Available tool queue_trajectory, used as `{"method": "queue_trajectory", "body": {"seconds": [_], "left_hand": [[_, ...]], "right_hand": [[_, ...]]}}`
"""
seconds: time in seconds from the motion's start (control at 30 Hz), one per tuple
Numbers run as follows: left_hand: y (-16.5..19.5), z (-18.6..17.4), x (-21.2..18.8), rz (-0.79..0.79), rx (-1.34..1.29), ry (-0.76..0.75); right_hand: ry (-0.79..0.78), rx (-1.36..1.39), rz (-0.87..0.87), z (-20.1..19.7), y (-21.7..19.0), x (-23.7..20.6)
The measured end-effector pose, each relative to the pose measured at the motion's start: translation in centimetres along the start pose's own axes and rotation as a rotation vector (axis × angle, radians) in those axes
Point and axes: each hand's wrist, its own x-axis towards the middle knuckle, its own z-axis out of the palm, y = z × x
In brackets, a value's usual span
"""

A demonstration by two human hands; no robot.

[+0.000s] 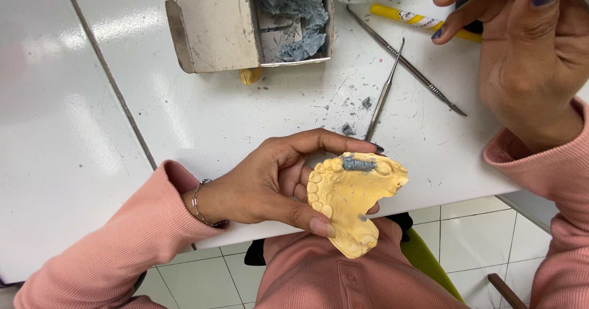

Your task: The person holds a yellow dental impression model in one hand and uses a metal carving tool to scrape and shape a blue-gray material on the model's upper surface, occasionally brushing debris off onto the table and repositioning the model to continue carving.

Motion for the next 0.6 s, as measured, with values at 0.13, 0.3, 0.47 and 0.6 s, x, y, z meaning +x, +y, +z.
{"method": "queue_trajectory", "body": {"seconds": [0.13, 0.3, 0.47, 0.6], "left_hand": [[-0.39, -0.51, -0.25, 0.047, -0.032, -0.027], [-0.73, -0.89, -0.14, 0.067, -0.023, -0.030], [-0.40, -0.48, -0.23, 0.045, 0.040, -0.006], [-0.19, -0.04, -0.11, 0.038, 0.052, -0.001]], "right_hand": [[-0.002, 0.000, 0.001, 0.01, -0.04, 0.06], [-0.007, -0.003, 0.000, 0.02, -0.06, 0.09], [-0.011, 0.000, -0.002, -0.04, -0.10, 0.03], [-0.012, -0.001, -0.005, -0.05, -0.21, 0.04]]}}
